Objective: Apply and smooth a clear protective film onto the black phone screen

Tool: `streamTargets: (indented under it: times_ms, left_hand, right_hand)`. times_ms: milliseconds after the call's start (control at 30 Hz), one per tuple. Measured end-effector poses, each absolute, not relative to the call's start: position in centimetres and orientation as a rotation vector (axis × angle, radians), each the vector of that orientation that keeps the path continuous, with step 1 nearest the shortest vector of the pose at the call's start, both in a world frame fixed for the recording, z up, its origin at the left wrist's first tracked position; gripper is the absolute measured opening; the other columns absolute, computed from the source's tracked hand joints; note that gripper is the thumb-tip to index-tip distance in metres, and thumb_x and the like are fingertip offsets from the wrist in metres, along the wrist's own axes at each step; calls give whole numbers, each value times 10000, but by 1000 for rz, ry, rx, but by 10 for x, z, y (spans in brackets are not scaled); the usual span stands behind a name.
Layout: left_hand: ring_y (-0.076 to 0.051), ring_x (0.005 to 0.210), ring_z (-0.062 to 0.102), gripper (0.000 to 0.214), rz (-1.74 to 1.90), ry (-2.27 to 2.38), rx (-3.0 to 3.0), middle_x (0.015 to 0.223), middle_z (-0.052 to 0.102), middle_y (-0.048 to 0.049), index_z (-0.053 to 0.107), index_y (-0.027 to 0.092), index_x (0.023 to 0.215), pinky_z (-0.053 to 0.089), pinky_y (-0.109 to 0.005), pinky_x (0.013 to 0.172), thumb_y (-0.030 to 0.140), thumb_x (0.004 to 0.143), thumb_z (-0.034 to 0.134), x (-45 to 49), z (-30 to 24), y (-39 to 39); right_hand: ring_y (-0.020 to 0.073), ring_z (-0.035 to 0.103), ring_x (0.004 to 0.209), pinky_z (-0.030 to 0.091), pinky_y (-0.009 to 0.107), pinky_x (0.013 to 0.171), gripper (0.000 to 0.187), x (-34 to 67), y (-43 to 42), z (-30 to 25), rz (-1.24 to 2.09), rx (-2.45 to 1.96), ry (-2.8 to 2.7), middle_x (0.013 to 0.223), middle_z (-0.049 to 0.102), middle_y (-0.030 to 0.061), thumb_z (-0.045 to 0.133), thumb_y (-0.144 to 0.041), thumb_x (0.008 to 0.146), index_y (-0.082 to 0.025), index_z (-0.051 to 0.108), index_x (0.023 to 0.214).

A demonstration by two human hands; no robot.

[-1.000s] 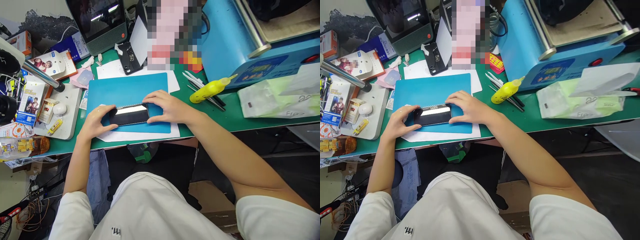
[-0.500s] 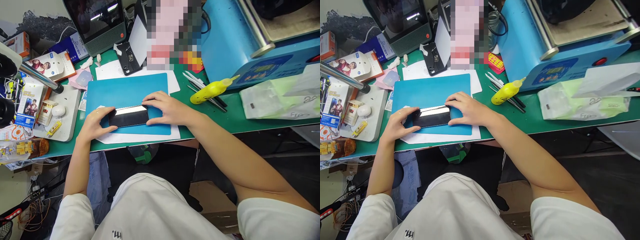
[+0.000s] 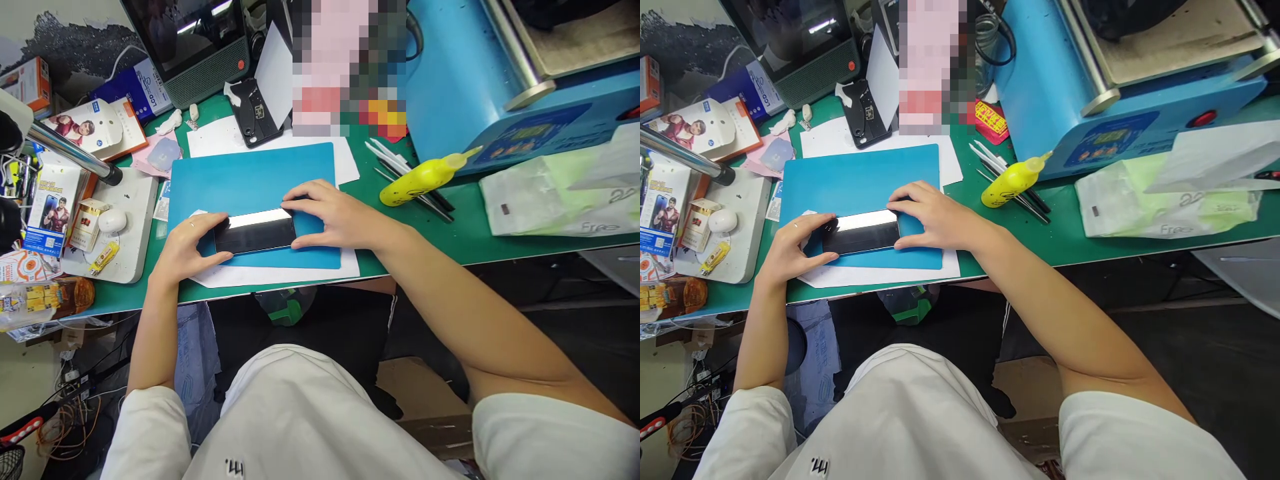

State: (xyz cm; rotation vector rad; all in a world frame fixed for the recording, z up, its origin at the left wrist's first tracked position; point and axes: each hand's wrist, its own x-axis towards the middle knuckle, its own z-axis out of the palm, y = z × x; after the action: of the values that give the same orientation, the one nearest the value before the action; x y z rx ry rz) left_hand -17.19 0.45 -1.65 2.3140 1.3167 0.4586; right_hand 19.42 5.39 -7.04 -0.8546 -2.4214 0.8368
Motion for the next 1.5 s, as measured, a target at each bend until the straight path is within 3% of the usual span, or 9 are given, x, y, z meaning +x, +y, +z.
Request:
streamTargets:
  times_ms: [667,833,1100,1333,1500]
  left_hand:
    - [-336,1321,756,639,497,1317,2340,1458,795,-81,733,261,1467,579,-481,1188,623,946,809,-172,-18,5]
    - [-345,1337,743,652,444,1343,2317,1479,782,-79,728,271,1478,569,-510,1210,649,950,775,-170,-15,4]
    - [-344,1359,730,592,457,1313,2342,1487,775,-85,750,283,1453,555,-529,1230,623,968,758,-168,-17,4]
    - [-348,1344,735,461,478,1261,2397,1498,765,-101,803,278,1362,571,-537,1187,561,1000,755,-169,-17,4]
    - [-348,1332,736,453,481,1256,2403,1491,765,-107,801,273,1356,569,-550,1185,549,999,762,-168,-17,4]
  right_hand:
    - [469,569,1417,506,720,1182,774,194,53,-67,853,-864,-2430,1541,660,189,736,-720,962,-251,677,1575]
    - [469,567,1419,503,726,1186,779,193,53,-67,845,-867,-2436,1550,651,199,736,-717,964,-230,678,1568]
    - [458,568,1415,513,725,1178,747,194,53,-67,848,-871,-2428,1544,653,167,726,-732,964,-298,679,1569]
    - [475,566,1419,497,722,1182,772,193,53,-68,855,-874,-2422,1547,652,192,745,-721,954,-247,690,1560]
    - [477,568,1413,492,721,1175,753,193,53,-68,859,-877,-2417,1551,652,182,762,-712,945,-270,698,1550]
